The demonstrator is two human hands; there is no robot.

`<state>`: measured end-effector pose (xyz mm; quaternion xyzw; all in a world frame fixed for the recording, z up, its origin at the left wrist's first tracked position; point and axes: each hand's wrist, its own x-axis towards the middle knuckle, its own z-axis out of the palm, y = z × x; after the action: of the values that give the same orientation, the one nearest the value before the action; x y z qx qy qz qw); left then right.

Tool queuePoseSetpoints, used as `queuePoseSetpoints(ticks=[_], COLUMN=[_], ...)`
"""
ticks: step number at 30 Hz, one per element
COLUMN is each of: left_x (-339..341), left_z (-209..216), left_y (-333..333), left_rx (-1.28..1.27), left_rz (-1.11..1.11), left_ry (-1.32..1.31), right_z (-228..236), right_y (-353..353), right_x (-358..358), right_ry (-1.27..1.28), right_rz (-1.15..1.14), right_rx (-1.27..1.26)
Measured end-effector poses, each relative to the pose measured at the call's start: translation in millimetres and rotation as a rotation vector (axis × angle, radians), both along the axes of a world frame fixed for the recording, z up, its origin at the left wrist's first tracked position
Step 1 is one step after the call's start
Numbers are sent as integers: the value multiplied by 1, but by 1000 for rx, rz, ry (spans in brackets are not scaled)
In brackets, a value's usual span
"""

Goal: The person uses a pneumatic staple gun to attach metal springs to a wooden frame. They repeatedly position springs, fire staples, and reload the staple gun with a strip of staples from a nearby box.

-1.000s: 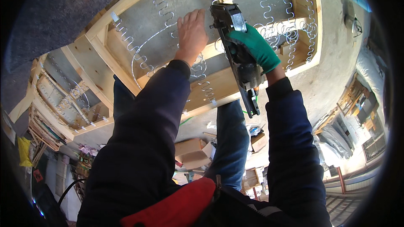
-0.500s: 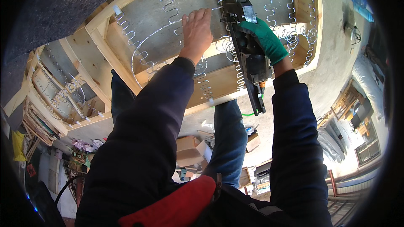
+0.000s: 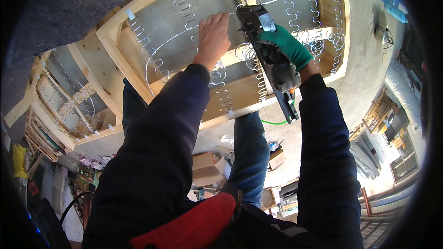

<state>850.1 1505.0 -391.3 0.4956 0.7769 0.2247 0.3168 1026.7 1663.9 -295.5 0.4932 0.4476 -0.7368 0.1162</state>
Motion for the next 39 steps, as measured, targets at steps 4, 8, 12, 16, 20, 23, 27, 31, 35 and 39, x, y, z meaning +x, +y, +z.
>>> queuePoseSetpoints(ticks=[4,8,12,16,20,23,27,31,35,39], left_x=[-18,-38,-48,-60,-75,-95,-123,-152,-164,-147], left_z=[5,26,41,54,75,95,118,139,162,176], left_y=[-13,-49,-88,-145,-207,-234,-248,-271,-306,-322], left_rx=[92,108,114,47,-141,-261,-302,-318,-387,-486], left_rz=[99,165,120,-15,-75,-182,-318,-269,-103,-105], left_ry=[-84,-113,-157,-272,-402,-410,-368,-288,-255,-237], right_z=[-16,-1,19,36,52,64,48,-2,-44,-65], right_y=[-30,-80,-103,-110,-127,-139,-135,-127,-139,-155], right_x=[6,22,44,73,89,96,107,132,154,158], right_ry=[-22,-80,-59,-83,-119,-376,-800,-961,-913,-907], right_rz=[143,163,-30,-179,-320,-341,-316,-322,-349,-300], right_rx=[25,45,-147,-209,132,412,732,791,707,759])
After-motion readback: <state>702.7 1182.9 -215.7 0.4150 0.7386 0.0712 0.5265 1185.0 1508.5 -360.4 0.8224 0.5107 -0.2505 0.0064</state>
